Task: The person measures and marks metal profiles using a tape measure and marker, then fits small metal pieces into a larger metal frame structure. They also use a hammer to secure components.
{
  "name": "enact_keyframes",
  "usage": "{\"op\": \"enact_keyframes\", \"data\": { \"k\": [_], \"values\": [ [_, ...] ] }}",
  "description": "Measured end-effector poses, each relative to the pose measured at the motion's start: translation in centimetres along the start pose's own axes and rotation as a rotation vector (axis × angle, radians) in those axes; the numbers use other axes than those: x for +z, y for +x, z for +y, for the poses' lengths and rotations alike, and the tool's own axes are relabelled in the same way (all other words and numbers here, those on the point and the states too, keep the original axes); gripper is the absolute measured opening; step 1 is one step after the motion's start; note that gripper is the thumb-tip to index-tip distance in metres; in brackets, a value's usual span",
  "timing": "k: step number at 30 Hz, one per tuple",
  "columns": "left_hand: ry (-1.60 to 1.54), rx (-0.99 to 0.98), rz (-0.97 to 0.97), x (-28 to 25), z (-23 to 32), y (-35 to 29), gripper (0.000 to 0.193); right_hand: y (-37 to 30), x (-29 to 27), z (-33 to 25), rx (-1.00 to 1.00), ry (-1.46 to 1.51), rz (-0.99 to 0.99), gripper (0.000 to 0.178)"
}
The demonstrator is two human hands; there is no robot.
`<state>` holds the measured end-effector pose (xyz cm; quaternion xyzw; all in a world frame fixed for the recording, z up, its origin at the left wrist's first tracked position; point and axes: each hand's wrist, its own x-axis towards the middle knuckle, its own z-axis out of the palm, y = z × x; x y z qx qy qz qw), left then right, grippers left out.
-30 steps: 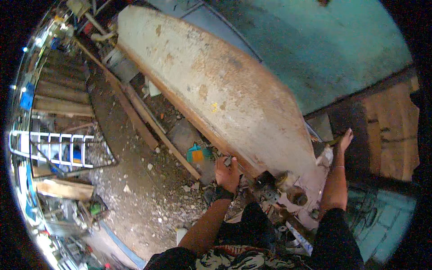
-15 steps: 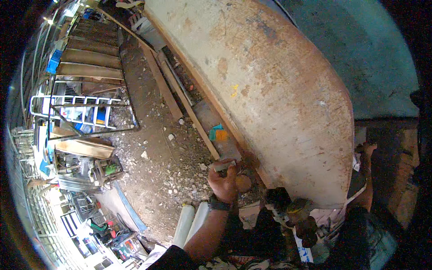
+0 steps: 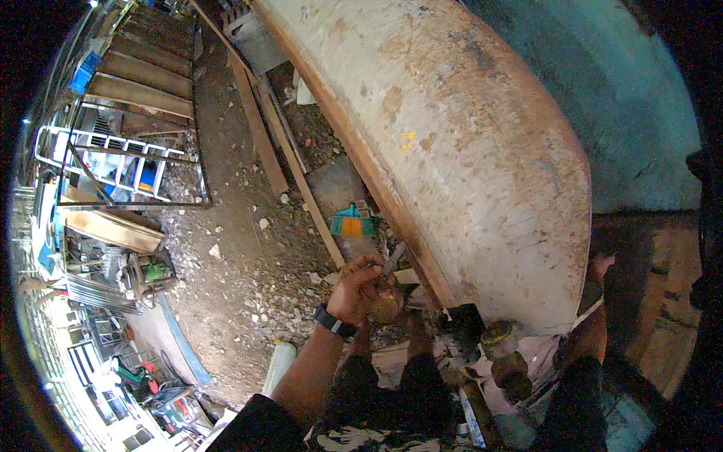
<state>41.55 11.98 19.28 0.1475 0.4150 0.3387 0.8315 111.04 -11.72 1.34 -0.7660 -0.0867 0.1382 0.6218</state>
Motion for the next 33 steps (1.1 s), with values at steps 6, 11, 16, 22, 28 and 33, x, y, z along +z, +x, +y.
{"op": "enact_keyframes", "data": {
  "k": [6, 11, 16, 22, 28, 33],
  "values": [
    [-0.091, -0.092, 0.045, -0.3, -0.7, 0.4, 0.022, -0.8, -0.6, -1.3, 0.021, 0.01, -0.004, 0.081],
    [0.095, -0.029, 0.157, -0.3, -1.9, 0.4, 0.019, -1.3, -1.3, -2.0, 0.032, 0.019, -0.007, 0.081],
    [0.297, 0.082, 0.257, 2.1, -2.0, -0.7, 0.023, -1.2, -1.9, -2.2, 0.039, 0.022, -0.01, 0.081],
    [0.707, 0.344, 0.313, 2.4, -2.3, -0.5, 0.022, -1.9, -2.2, -2.1, 0.049, 0.048, -0.011, 0.081],
    [0.812, 0.434, 0.408, 3.3, -1.9, -0.6, 0.021, -2.0, -2.6, -1.9, 0.062, 0.049, -0.012, 0.082],
    [0.707, 0.444, 0.44, 3.2, -3.3, -0.8, 0.022, -1.8, -2.6, -1.8, 0.056, 0.044, -0.012, 0.082]
  ]
}}
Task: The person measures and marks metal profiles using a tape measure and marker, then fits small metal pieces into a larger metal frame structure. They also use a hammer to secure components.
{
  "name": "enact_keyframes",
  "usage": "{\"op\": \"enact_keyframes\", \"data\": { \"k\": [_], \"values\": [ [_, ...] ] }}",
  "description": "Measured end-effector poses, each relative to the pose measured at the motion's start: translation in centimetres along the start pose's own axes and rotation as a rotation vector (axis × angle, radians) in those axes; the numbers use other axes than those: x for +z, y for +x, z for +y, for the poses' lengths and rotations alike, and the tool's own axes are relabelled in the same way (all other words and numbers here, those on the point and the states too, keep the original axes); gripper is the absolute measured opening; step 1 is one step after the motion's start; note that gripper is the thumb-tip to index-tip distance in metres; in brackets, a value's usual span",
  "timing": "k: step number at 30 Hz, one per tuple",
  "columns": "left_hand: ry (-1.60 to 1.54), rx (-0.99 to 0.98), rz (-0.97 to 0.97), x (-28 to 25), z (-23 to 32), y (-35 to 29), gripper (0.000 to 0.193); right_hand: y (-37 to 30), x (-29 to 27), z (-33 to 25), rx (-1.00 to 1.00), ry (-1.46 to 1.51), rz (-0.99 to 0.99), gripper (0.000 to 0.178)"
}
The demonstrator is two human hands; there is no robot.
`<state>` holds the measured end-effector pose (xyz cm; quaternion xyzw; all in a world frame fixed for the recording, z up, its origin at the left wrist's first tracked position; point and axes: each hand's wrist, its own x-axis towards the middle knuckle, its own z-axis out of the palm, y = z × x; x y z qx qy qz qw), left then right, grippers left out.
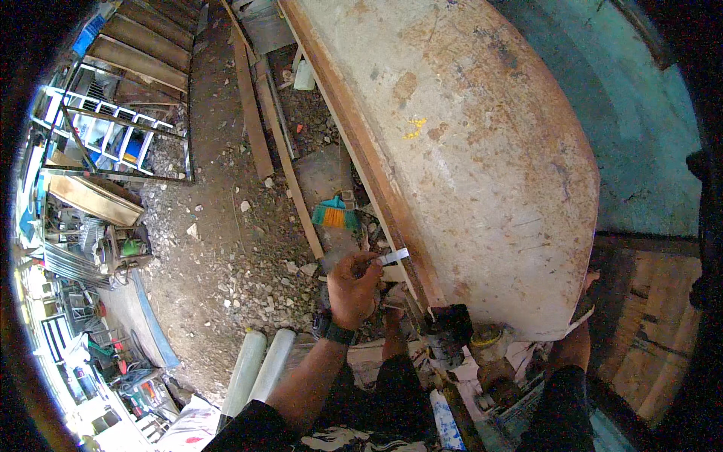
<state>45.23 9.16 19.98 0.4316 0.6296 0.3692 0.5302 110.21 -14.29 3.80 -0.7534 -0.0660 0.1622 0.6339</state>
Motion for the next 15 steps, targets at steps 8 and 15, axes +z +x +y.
{"op": "enact_keyframes", "data": {
  "k": [8, 15],
  "values": [
    [-0.186, -0.094, -0.017, 0.2, -0.6, 0.2, 0.023, 0.9, -0.3, 0.2, -0.003, 0.0, -0.004, 0.082],
    [0.145, 0.082, -0.048, -0.4, -0.5, -0.5, 0.02, 0.9, -1.9, 2.5, 0.021, 0.003, 0.006, 0.083]
  ]
}}
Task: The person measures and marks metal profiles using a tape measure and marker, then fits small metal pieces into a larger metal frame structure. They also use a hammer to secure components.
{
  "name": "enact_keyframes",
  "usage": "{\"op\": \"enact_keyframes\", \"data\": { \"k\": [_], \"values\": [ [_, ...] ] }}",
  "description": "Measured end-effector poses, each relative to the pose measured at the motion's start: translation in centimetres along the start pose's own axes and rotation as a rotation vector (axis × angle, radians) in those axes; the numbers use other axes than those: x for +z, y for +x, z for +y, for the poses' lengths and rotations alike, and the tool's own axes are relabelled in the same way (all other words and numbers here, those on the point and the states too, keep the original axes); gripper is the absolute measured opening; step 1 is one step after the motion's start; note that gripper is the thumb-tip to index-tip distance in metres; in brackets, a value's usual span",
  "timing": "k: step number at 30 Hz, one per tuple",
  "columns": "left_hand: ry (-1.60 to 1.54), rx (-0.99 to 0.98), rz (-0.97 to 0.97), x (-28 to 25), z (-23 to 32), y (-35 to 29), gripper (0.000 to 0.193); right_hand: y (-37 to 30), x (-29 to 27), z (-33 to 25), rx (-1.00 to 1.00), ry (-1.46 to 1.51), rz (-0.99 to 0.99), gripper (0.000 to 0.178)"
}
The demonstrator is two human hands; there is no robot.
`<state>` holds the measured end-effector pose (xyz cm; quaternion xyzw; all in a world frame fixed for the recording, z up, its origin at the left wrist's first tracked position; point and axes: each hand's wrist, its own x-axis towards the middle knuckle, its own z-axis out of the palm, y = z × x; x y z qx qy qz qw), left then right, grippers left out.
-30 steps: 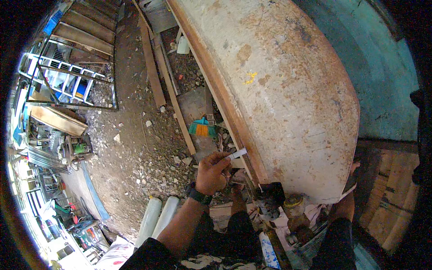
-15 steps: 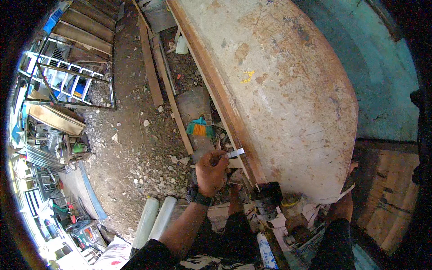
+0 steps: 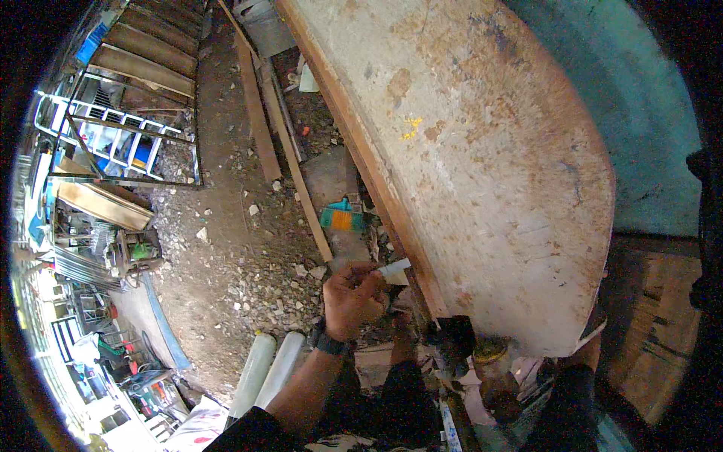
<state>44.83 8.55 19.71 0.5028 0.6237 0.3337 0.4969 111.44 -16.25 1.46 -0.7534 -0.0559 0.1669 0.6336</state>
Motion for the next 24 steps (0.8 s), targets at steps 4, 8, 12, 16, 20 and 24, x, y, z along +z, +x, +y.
{"op": "enact_keyframes", "data": {
  "k": [4, 8, 12, 16, 20, 24],
  "values": [
    [-0.278, -0.252, 0.045, 1.4, 2.1, 0.1, 0.02, 0.4, 0.3, 0.1, 0.006, -0.008, -0.009, 0.083],
    [-0.29, -0.203, 0.023, 2.5, 1.8, 0.7, 0.02, 0.4, -0.6, 0.4, 0.01, -0.001, -0.003, 0.083],
    [-0.308, -0.146, 0.007, 3.2, 1.7, 1.0, 0.019, 0.5, -0.7, 0.2, 0.014, 0.006, -0.007, 0.083],
    [-0.337, -0.2, 0.022, 3.5, 2.1, 1.3, 0.017, 0.7, -0.4, -0.4, 0.019, 0.009, -0.009, 0.084],
    [-0.333, -0.194, 0.032, 3.7, 1.6, 1.2, 0.017, 0.6, -0.7, -0.5, 0.022, 0.008, -0.008, 0.084],
    [-0.31, -0.168, 0.032, 3.5, 1.9, 1.2, 0.016, 0.0, -0.4, -0.6, 0.022, 0.016, -0.008, 0.084]
  ]
}}
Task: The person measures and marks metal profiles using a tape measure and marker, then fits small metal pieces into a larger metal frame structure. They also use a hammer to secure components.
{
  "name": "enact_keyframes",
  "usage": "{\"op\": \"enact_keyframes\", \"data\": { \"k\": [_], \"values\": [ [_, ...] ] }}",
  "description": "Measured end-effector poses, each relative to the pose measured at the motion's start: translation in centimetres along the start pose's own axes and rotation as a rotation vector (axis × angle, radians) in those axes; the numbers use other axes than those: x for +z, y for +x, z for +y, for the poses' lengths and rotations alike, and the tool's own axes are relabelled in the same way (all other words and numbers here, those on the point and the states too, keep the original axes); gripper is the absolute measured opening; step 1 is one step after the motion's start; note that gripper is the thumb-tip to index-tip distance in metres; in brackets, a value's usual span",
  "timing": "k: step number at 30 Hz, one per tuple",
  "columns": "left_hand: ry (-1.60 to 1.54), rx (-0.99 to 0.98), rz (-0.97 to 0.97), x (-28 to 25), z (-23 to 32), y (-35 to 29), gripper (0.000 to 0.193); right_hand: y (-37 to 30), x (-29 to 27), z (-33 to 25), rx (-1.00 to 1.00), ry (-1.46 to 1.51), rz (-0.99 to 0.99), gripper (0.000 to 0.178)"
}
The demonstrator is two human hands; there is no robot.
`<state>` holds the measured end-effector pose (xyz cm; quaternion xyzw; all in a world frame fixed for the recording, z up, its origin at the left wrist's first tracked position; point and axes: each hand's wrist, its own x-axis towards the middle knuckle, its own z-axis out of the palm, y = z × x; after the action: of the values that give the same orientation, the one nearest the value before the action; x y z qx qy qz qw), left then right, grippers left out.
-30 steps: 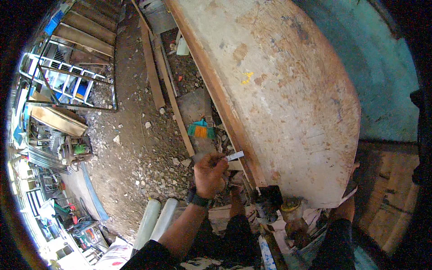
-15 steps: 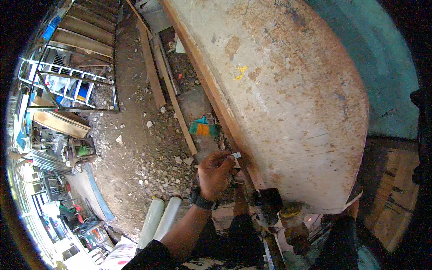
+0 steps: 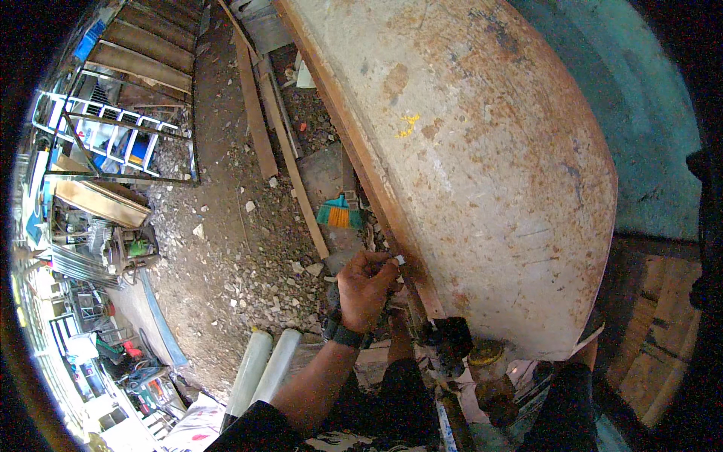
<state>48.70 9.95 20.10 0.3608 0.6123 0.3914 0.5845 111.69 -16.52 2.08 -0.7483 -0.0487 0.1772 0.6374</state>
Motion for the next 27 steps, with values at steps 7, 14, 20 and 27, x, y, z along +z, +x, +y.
{"op": "enact_keyframes", "data": {
  "k": [7, 14, 20, 27],
  "values": [
    [0.004, -0.002, -0.017, -0.1, 0.2, 0.2, 0.016, -0.1, 0.1, -0.5, 0.011, 0.005, -0.01, 0.084],
    [0.067, 0.003, -0.036, -0.3, 0.9, 0.4, 0.021, -0.4, 0.9, -1.2, 0.011, 0.017, -0.019, 0.085],
    [-0.007, -0.003, -0.051, -0.2, 0.7, 0.5, 0.02, -0.4, 1.8, -2.2, 0.013, 0.03, -0.029, 0.085],
    [-0.164, -0.053, -0.08, -0.3, -0.9, 0.8, 0.018, -0.7, 2.9, -3.4, -0.007, 0.047, -0.041, 0.086]
  ]
}}
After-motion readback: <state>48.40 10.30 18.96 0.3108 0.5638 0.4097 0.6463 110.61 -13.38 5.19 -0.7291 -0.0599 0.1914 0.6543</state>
